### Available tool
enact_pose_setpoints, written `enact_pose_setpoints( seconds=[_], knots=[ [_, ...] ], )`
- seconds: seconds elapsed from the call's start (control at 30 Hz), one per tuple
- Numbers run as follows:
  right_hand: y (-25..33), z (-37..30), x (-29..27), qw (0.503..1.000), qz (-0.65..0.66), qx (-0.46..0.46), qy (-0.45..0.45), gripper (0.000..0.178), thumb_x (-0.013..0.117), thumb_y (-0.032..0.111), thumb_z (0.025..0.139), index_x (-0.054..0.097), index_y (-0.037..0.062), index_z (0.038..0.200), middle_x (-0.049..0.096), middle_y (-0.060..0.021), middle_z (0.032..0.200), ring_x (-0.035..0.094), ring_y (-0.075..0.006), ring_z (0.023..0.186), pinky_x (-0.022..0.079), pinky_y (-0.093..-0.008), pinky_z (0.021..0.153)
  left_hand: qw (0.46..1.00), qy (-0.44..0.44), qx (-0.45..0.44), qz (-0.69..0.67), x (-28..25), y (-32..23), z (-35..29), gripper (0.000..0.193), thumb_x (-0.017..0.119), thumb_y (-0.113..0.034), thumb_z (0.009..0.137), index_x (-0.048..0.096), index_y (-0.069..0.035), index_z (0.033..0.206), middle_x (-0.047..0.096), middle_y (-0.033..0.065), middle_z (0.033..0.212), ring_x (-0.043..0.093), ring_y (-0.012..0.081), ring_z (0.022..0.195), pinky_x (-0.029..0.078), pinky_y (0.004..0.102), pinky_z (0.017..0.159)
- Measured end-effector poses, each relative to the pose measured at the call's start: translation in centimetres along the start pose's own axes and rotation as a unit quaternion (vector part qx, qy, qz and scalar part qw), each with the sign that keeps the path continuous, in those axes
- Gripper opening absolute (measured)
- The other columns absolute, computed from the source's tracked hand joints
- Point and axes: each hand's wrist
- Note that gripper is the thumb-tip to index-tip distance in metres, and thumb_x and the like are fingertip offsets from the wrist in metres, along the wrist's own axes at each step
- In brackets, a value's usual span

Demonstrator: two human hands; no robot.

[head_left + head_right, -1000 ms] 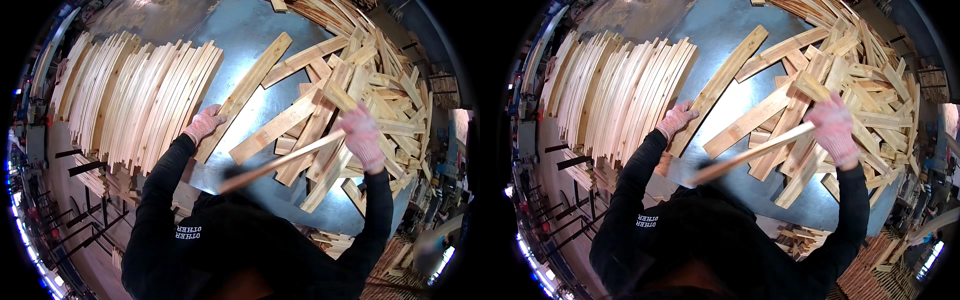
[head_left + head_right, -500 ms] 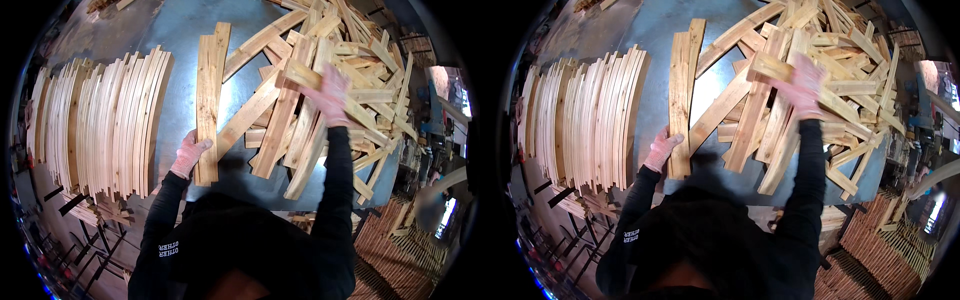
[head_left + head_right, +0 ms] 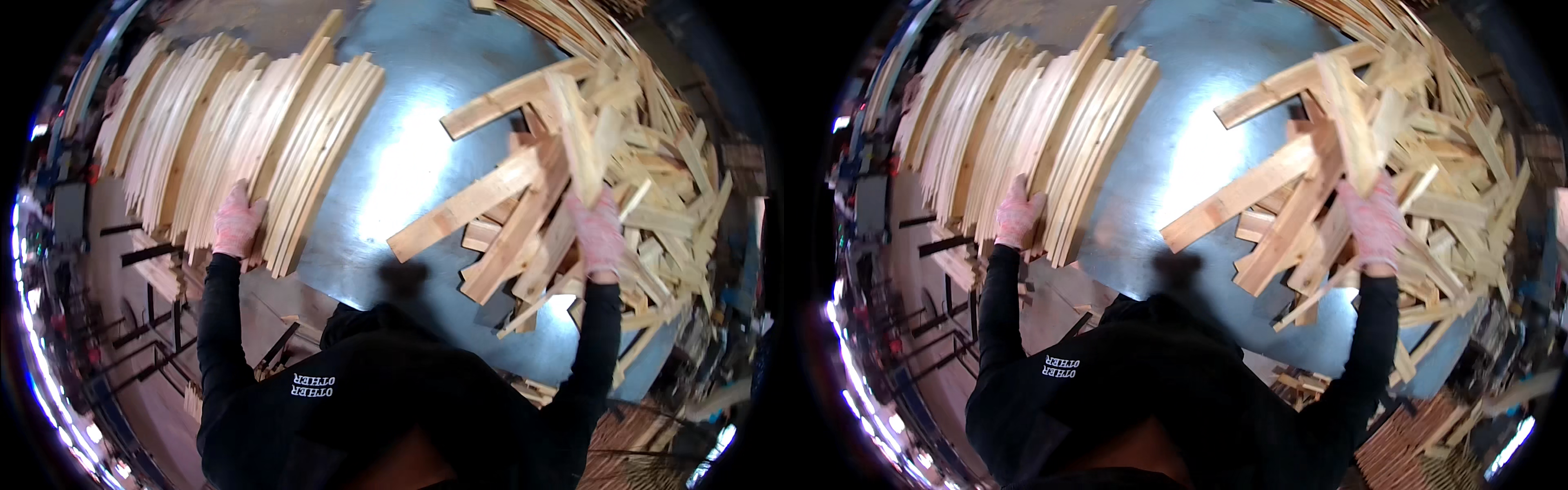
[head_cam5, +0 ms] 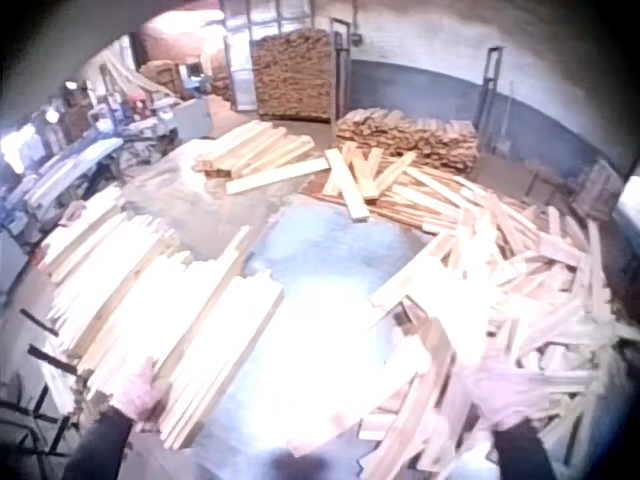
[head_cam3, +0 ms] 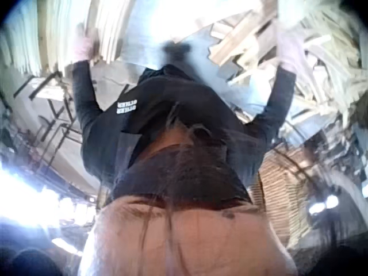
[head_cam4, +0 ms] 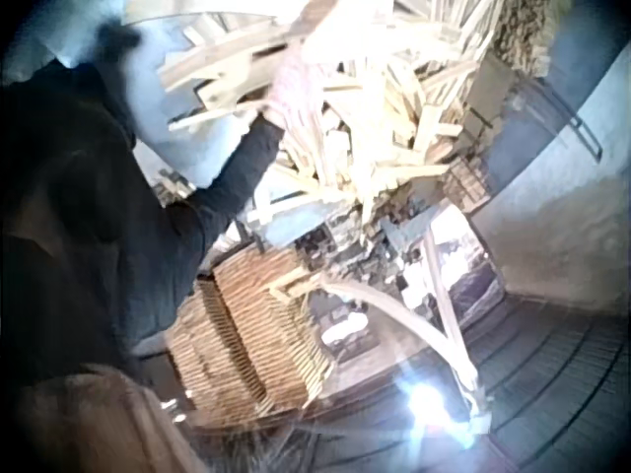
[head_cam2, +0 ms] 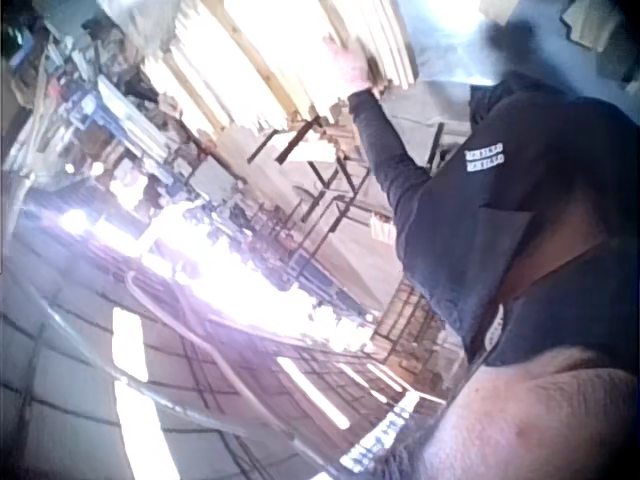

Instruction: The person repeatedly picks up small wooden planks from a large pile on the floor, aligns them, and places them onto a metal rack. The person wears pink gloves and a black hoodie while performing this repetitive stacking task in a workshop environment.

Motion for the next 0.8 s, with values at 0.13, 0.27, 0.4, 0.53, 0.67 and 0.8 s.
enact_pose_setpoints(
  seconds=[0.13, 0.27, 0.4, 0.53, 0.67, 0.8],
  knots=[
    [-2.2, -1.1, 7.2, 0.795, 0.595, -0.015, 0.12, 0.073, 0.071, 0.052, 0.09, 0.055, -0.0047, 0.132, 0.068, -0.0164, 0.113, 0.066, -0.0226, 0.093, 0.055, -0.0338, 0.082, 0.999, -0.017, 0.027, -0.013, -0.4, -2.3, 0.3, 0.062, 0.07, -0.031, 0.09, 0.048, -0.002, 0.141, 0.064, 0.0236, 0.123, 0.063, 0.0435, 0.11, 0.052, 0.0487, 0.093],
    [6.7, -6.2, 9.0, 0.504, 0.832, 0.055, 0.226, 0.057, 0.058, 0.04, 0.098, 0.053, -0.0063, 0.131, 0.067, -0.0195, 0.112, 0.067, -0.0334, 0.102, 0.054, -0.0443, 0.096, 0.891, -0.029, 0.152, -0.428, -0.4, -12.7, -3.2, 0.063, 0.068, -0.029, 0.092, 0.045, 0.001, 0.143, 0.064, 0.0177, 0.121, 0.065, 0.0302, 0.105, 0.053, 0.0443, 0.092],
    [6.9, -6.7, 14.9, 0.954, 0.299, -0.012, -0.022, 0.069, 0.065, 0.039, 0.093, 0.042, 0.0016, 0.147, 0.05, -0.0291, 0.141, 0.053, -0.0435, 0.125, 0.043, -0.049, 0.107, 0.33, 0.594, -0.01, -0.734, 3.1, -24.0, -7.9, 0.071, 0.071, -0.037, 0.091, 0.041, 0.0, 0.145, 0.068, 0.0168, 0.111, 0.07, 0.0265, 0.095, 0.059, 0.0359, 0.084],
    [5.1, -7.3, 16.0, 0.982, -0.012, 0.081, -0.169, 0.087, 0.074, 0.031, 0.081, 0.033, 0.0054, 0.153, 0.035, -0.0282, 0.155, 0.038, -0.0427, 0.141, 0.033, -0.0474, 0.116, 0.591, 0.486, 0.072, -0.64, 7.1, -26.5, -8.2, 0.065, 0.069, -0.023, 0.093, 0.042, 0.0, 0.147, 0.066, 0.0135, 0.122, 0.066, 0.0199, 0.103, 0.053, 0.0326, 0.092],
    [2.9, -6.7, 16.6, 0.985, 0.082, 0.028, -0.151, 0.085, 0.072, 0.03, 0.082, 0.034, 0.0013, 0.152, 0.033, -0.0246, 0.159, 0.033, -0.0379, 0.147, 0.03, -0.044, 0.119, 0.733, 0.355, 0.165, -0.556, 10.5, -26.3, -8.7, 0.067, 0.065, -0.017, 0.095, 0.036, -0.003, 0.154, 0.061, 0.0095, 0.133, 0.057, 0.018, 0.12, 0.045, 0.0316, 0.104],
    [5.0, -11.0, 13.3, 0.998, 0.058, 0.022, -0.03, 0.084, 0.064, 0.048, 0.091, 0.034, 0.0032, 0.155, 0.032, -0.0252, 0.159, 0.031, -0.0392, 0.147, 0.027, -0.0499, 0.12, 0.605, 0.41, 0.027, -0.682, 8.2, -29.2, -9.8, 0.071, 0.066, -0.015, 0.096, 0.031, -0.006, 0.157, 0.058, 0.0094, 0.136, 0.053, 0.0191, 0.126, 0.042, 0.0343, 0.109]
  ],
)
Point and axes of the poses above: each hand's wrist, its own z-axis towards the middle knuckle, its own x-axis out of the palm, y = z × x
